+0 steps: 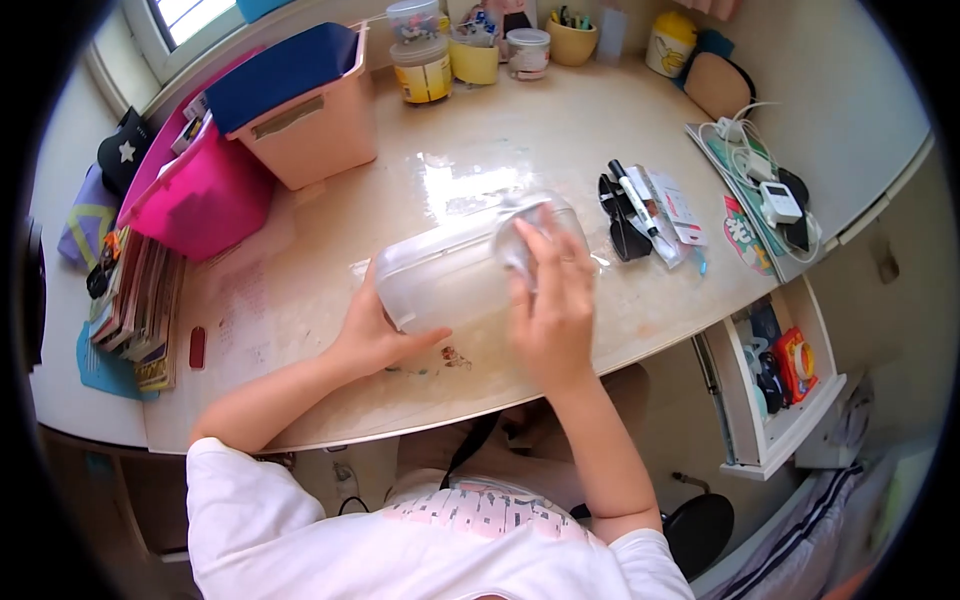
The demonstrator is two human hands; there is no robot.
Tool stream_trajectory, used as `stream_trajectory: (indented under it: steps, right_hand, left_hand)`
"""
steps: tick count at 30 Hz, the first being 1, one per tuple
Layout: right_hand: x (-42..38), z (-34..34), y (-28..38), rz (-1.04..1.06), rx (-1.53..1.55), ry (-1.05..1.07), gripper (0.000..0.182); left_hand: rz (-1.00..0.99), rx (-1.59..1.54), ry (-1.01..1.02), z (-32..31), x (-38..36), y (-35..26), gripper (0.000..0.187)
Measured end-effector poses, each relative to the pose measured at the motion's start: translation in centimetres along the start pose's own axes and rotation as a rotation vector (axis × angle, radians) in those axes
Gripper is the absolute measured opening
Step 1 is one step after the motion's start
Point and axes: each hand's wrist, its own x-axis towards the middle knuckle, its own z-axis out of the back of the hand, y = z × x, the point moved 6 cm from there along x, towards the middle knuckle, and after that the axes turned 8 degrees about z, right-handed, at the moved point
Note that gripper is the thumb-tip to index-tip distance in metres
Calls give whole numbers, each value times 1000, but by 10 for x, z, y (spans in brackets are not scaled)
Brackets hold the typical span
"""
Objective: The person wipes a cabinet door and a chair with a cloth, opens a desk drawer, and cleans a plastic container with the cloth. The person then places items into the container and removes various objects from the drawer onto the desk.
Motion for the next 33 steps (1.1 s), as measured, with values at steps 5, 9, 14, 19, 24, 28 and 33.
stream_trajectory:
  steps: [5, 9, 14, 19, 24, 28, 33]
  right_hand:
    - [6, -37, 69, 309, 313, 213, 31]
    - [12, -24, 67, 458, 264, 253, 29]
    - [20, 8, -9, 91, 181, 80, 25]
    - [-5, -16, -33, -429, 844, -49, 35]
    - [-8, -21, -21, -848, 1404, -371, 32]
    - [13, 22, -8, -572, 1173, -526, 31]
    - [25, 49, 64, 388, 117, -49, 32]
  left_hand:
    - [-4, -255, 14, -3, -4, 21, 80]
    - [-10, -112, 26, 2, -6, 6, 75]
    - [-178, -356, -135, 1, -1, -14, 90]
    - [-551, -142, -310, 30, 2, -89, 93]
    - [-618, -204, -276, 17, 21, -97, 88]
    - [-630, -189, -238, 11, 21, -103, 87]
    - [-708, -96, -262, 6, 31, -101, 83]
